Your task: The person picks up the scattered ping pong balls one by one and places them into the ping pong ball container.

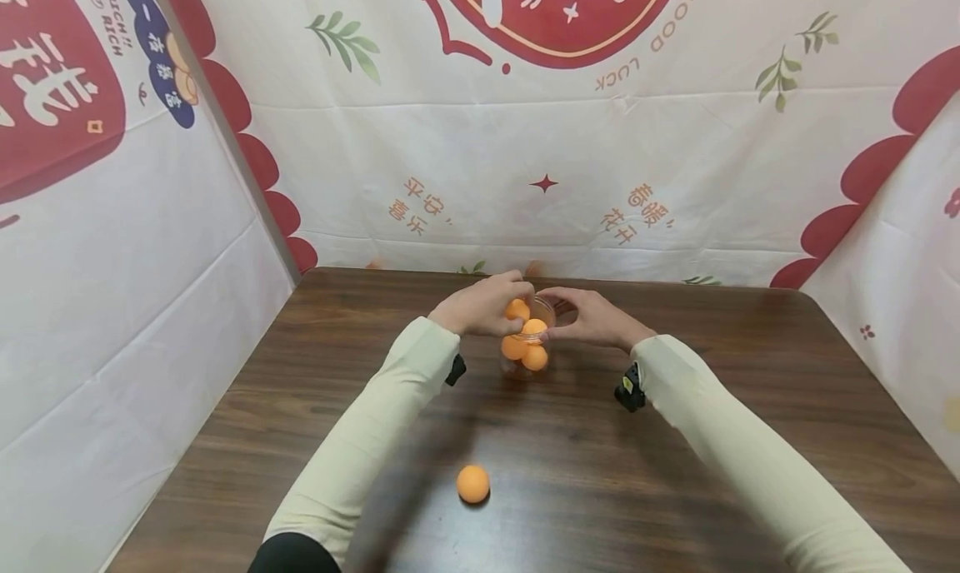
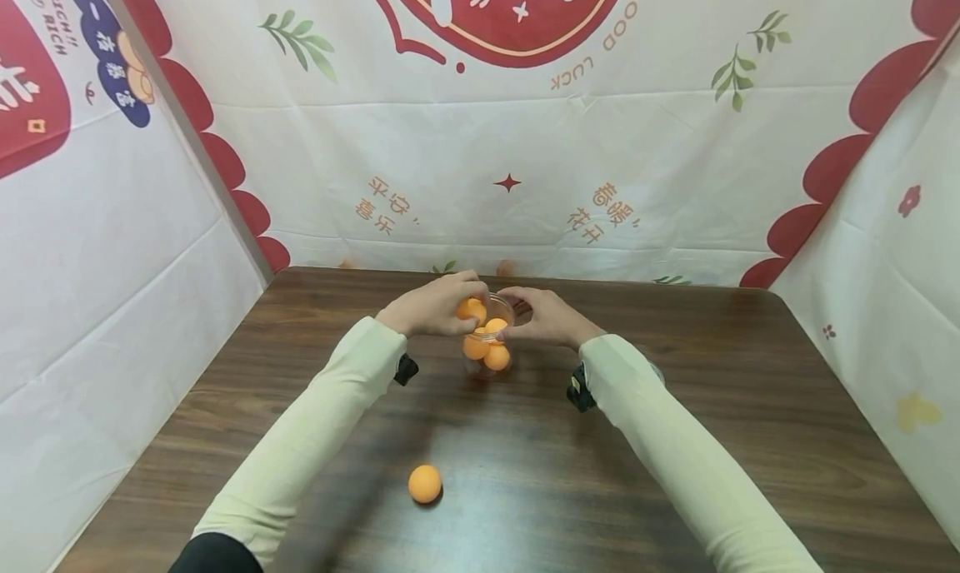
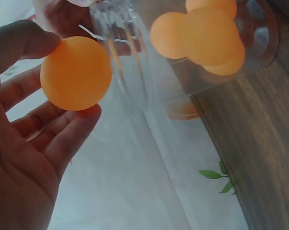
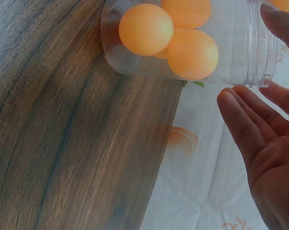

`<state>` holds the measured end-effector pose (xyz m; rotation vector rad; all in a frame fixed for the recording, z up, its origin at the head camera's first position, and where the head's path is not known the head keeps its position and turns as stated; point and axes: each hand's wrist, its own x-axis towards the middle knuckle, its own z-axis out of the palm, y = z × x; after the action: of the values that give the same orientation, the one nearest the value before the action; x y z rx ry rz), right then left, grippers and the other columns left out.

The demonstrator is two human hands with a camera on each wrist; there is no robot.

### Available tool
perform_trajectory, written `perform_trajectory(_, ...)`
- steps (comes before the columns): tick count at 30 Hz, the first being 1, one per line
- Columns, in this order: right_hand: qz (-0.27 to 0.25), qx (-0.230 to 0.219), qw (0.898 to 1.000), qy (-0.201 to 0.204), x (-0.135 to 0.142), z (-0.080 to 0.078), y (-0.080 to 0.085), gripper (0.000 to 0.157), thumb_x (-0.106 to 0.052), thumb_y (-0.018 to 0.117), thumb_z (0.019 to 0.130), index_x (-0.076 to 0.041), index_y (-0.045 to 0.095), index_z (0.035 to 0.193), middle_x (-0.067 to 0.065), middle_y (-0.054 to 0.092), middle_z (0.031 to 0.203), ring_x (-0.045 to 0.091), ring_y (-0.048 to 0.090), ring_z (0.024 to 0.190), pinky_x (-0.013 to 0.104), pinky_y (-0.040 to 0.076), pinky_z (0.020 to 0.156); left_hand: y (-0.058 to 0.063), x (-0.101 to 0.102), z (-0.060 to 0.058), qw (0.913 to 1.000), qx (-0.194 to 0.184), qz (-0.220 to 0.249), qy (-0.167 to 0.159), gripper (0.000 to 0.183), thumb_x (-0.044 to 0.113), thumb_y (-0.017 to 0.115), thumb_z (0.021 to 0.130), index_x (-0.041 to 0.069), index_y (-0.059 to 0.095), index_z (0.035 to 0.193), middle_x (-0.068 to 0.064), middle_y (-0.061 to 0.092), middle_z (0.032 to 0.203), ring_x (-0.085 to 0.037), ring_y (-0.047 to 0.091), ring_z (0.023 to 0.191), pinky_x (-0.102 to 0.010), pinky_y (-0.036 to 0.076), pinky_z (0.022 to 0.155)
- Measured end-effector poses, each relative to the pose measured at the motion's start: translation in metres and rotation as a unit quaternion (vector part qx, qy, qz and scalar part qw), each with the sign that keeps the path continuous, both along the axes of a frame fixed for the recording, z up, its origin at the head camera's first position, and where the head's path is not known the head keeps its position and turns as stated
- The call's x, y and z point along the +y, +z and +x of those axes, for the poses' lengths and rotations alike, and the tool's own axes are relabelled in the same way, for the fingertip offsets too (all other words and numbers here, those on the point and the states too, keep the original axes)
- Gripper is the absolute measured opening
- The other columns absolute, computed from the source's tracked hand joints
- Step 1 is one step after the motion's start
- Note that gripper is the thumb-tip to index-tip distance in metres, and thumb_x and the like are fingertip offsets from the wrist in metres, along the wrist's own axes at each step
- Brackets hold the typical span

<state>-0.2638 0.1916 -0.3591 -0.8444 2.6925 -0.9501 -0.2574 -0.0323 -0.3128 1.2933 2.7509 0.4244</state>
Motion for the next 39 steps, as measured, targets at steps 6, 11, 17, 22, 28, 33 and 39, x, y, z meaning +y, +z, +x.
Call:
perform_trajectory(6,-0.007,0.003,1.000,0.002,0.000,0.000,-0.001,0.071,-0.036,0.077,0.079,-0.009,0.047,0.138,0.014,0.057,0.131,0.028,0.056,0.116,0.048,0.048,0.094,-0.010,0.001,-0.004,0.9999,0.007,0.014,-0.002,0.025,0.014,0.065,0.087,0.007,0.063,0.111,-0.007,0.051,0.100,-0.015,0.046,0.074,-0.022,0.039,0.064)
perform_trajectory(11,-0.014,-0.005,1.000,0.002,0.000,0.001,-0.001,0.070,-0.035,0.077,0.080,-0.009,0.047,0.138,0.012,0.058,0.129,0.028,0.056,0.116,0.048,0.050,0.092,-0.019,-0.001,-0.005,0.9993,0.010,0.037,-0.004,0.026,0.014,0.064,0.088,0.005,0.063,0.113,-0.007,0.051,0.102,-0.016,0.047,0.077,-0.024,0.042,0.068)
perform_trajectory(17,-0.014,-0.012,1.000,0.000,0.000,0.000,-0.001,0.071,-0.034,0.077,0.080,-0.009,0.047,0.139,0.013,0.057,0.130,0.028,0.056,0.116,0.045,0.051,0.091,-0.026,-0.005,-0.006,0.9974,0.034,0.061,-0.018,0.027,0.013,0.065,0.088,0.004,0.063,0.113,-0.008,0.052,0.100,-0.015,0.047,0.077,-0.024,0.042,0.069)
perform_trajectory(22,-0.012,-0.010,1.000,0.003,-0.001,0.000,-0.001,0.071,-0.034,0.077,0.080,-0.008,0.046,0.139,0.014,0.057,0.130,0.029,0.057,0.116,0.044,0.052,0.091,-0.027,-0.005,-0.005,0.9970,0.043,0.062,-0.018,0.030,0.014,0.065,0.087,0.004,0.062,0.116,-0.007,0.052,0.099,-0.014,0.046,0.075,-0.023,0.041,0.067)
perform_trajectory(28,-0.014,-0.005,1.000,0.003,-0.001,0.000,0.000,0.071,-0.034,0.077,0.080,-0.008,0.047,0.139,0.013,0.058,0.129,0.029,0.057,0.115,0.042,0.052,0.090,-0.027,-0.005,-0.005,0.9974,0.041,0.057,-0.017,0.026,0.014,0.064,0.088,0.006,0.063,0.112,-0.006,0.051,0.099,-0.014,0.046,0.076,-0.023,0.042,0.067)
perform_trajectory(33,-0.010,-0.001,1.000,0.002,-0.001,-0.001,0.000,0.071,-0.033,0.078,0.079,-0.007,0.047,0.138,0.013,0.059,0.127,0.028,0.057,0.115,0.041,0.052,0.090,-0.026,-0.005,-0.005,0.9982,0.034,0.047,-0.018,0.027,0.015,0.064,0.089,0.006,0.062,0.114,-0.010,0.054,0.103,-0.018,0.051,0.081,-0.025,0.045,0.070)
perform_trajectory(39,-0.008,-0.002,1.000,-0.004,-0.001,0.001,0.000,0.070,-0.034,0.077,0.079,-0.008,0.048,0.137,0.013,0.060,0.127,0.027,0.058,0.113,0.043,0.052,0.090,-0.024,-0.005,-0.005,0.9983,0.035,0.041,-0.020,0.029,0.015,0.064,0.089,0.005,0.061,0.116,-0.010,0.054,0.105,-0.021,0.056,0.087,-0.026,0.048,0.074)
